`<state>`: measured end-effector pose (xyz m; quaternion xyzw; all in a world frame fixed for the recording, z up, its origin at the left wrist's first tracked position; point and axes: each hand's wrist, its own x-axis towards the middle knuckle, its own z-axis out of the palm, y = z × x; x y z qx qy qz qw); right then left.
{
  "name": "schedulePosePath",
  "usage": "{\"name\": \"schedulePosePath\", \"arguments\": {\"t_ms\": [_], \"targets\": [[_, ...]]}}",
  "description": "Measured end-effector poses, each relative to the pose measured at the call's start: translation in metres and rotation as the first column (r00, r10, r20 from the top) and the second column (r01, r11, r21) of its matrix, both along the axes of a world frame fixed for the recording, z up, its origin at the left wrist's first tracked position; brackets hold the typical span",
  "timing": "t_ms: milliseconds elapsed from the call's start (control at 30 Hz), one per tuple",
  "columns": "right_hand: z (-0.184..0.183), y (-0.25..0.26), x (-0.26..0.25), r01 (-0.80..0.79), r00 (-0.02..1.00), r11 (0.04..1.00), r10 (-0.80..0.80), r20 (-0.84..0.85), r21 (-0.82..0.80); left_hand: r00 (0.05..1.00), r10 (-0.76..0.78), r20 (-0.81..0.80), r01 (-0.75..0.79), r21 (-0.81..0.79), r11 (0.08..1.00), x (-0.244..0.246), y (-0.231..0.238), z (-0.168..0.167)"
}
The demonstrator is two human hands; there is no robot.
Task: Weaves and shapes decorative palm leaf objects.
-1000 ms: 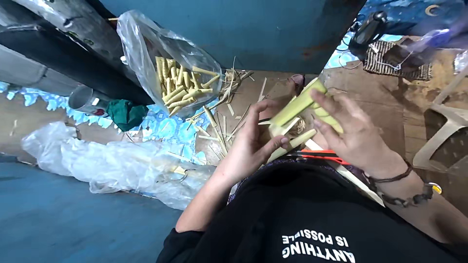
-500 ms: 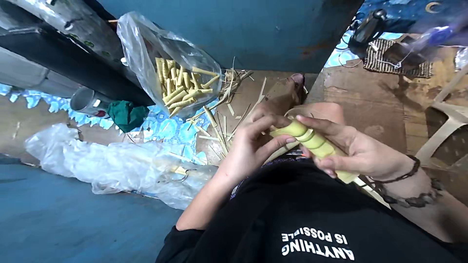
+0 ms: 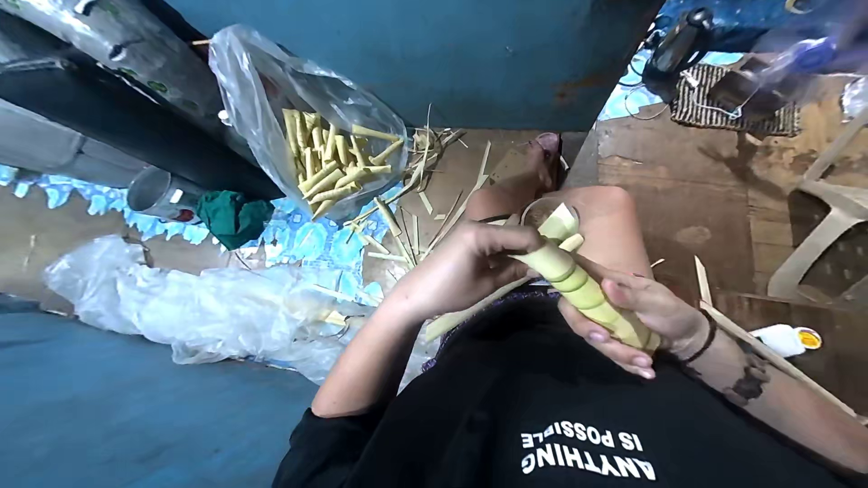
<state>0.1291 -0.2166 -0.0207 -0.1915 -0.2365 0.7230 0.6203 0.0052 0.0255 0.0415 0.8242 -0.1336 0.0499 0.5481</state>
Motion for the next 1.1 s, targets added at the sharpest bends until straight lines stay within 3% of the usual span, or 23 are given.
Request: {"name": "schedulePosePath", "arguments": {"t_ms": [67,100,133,167,200,233,300,333,367,400,500,533,567,633,667,733,800,833,867,933,1000,1033,1100], "targets": [[0.002,-0.003,-0.002,0.236,0.888,0.971,-0.228,0.398,0.031,0.997,0.067,-0.041,-0.068,-0.013,0.998,0.006,0.002,-0.004],[0.006,-0.005,-0.004,0.389,0.599,0.909,-0.371,0.709,0.148,0.991,0.114,-0.07,-0.116,-0.026,0.993,0.009,0.006,-0.005],[0.007,-0.006,-0.006,0.471,0.152,0.816,-0.449,0.88,0.335,0.983,0.159,-0.092,-0.163,-0.038,0.986,0.012,0.01,-0.005],[0.006,-0.007,-0.005,0.469,-0.194,0.721,-0.48,0.855,0.511,0.975,0.195,-0.109,-0.202,-0.053,0.978,0.014,0.014,-0.004],[0.005,-0.009,-0.004,0.481,-0.301,0.661,-0.492,0.817,0.576,0.971,0.206,-0.119,-0.215,-0.069,0.974,0.015,0.017,-0.002],[0.007,-0.013,-0.004,0.565,-0.188,0.653,-0.493,0.849,0.505,0.973,0.195,-0.124,-0.205,-0.077,0.976,0.017,0.018,0.001],[0.016,-0.018,-0.002,0.68,0.522,0.733,-0.498,0.692,0.015,0.978,0.162,-0.132,-0.174,-0.088,0.981,0.019,0.017,0.006],[0.017,-0.019,-0.001,0.619,0.727,0.768,-0.479,0.491,-0.167,0.98,0.147,-0.137,-0.161,-0.097,0.982,0.02,0.016,0.008],[0.016,-0.021,-0.003,0.602,0.763,0.771,-0.48,0.433,-0.206,0.98,0.135,-0.146,-0.151,-0.107,0.983,0.021,0.015,0.009],[0.013,-0.022,-0.006,0.653,0.678,0.747,-0.503,0.537,-0.124,0.979,0.131,-0.153,-0.15,-0.115,0.982,0.023,0.015,0.01],[-0.002,-0.026,-0.008,0.652,-0.091,0.609,-0.528,0.844,0.452,0.975,0.146,-0.17,-0.169,-0.13,0.977,0.025,0.017,0.011],[-0.005,-0.028,-0.007,0.636,-0.158,0.591,-0.529,0.834,0.496,0.974,0.149,-0.17,-0.17,-0.12,0.978,0.025,0.017,0.011],[-0.003,-0.029,-0.006,0.691,-0.012,0.602,-0.544,0.839,0.4,0.976,0.142,-0.164,-0.161,-0.114,0.98,0.025,0.018,0.011],[0.005,-0.03,-0.005,0.753,0.537,0.656,-0.566,0.625,-0.052,0.983,0.112,-0.146,-0.13,-0.121,0.984,0.025,0.019,0.011],[0.006,-0.03,-0.005,0.717,0.651,0.676,-0.561,0.511,-0.17,0.983,0.105,-0.148,-0.125,-0.128,0.984,0.025,0.019,0.012],[0.001,-0.031,-0.009,0.759,0.492,0.651,-0.559,0.667,-0.015,0.98,0.116,-0.16,-0.14,-0.143,0.98,0.025,0.019,0.011],[-0.009,-0.033,-0.01,0.698,0.066,0.628,-0.535,0.842,0.344,0.973,0.142,-0.181,-0.17,-0.147,0.974,0.024,0.02,0.01],[-0.011,-0.033,-0.011,0.676,-0.028,0.613,-0.534,0.845,0.409,0.97,0.15,-0.193,-0.18,-0.152,0.972,0.023,0.02,0.009],[-0.01,-0.033,-0.012,0.712,0.072,0.616,-0.543,0.837,0.338,0.969,0.146,-0.199,-0.181,-0.173,0.968,0.023,0.02,0.008],[-0.004,-0.033,-0.012,0.764,0.531,0.642,-0.57,0.627,-0.062,0.974,0.111,-0.197,-0.153,-0.209,0.966,0.022,0.02,0.006],[-0.002,-0.033,-0.012,0.75,0.614,0.639,-0.574,0.542,-0.172,0.977,0.094,-0.19,-0.131,-0.195,0.972,0.021,0.022,0.004],[-0.004,-0.033,-0.013,0.778,0.488,0.627,-0.568,0.663,-0.036,0.977,0.103,-0.188,-0.138,-0.18,0.974,0.021,0.024,0.002],[-0.013,-0.035,-0.013,0.697,-0.002,0.607,-0.532,0.847,0.382,0.973,0.138,-0.185,-0.171,-0.177,0.969,0.02,0.026,0.0]]}}
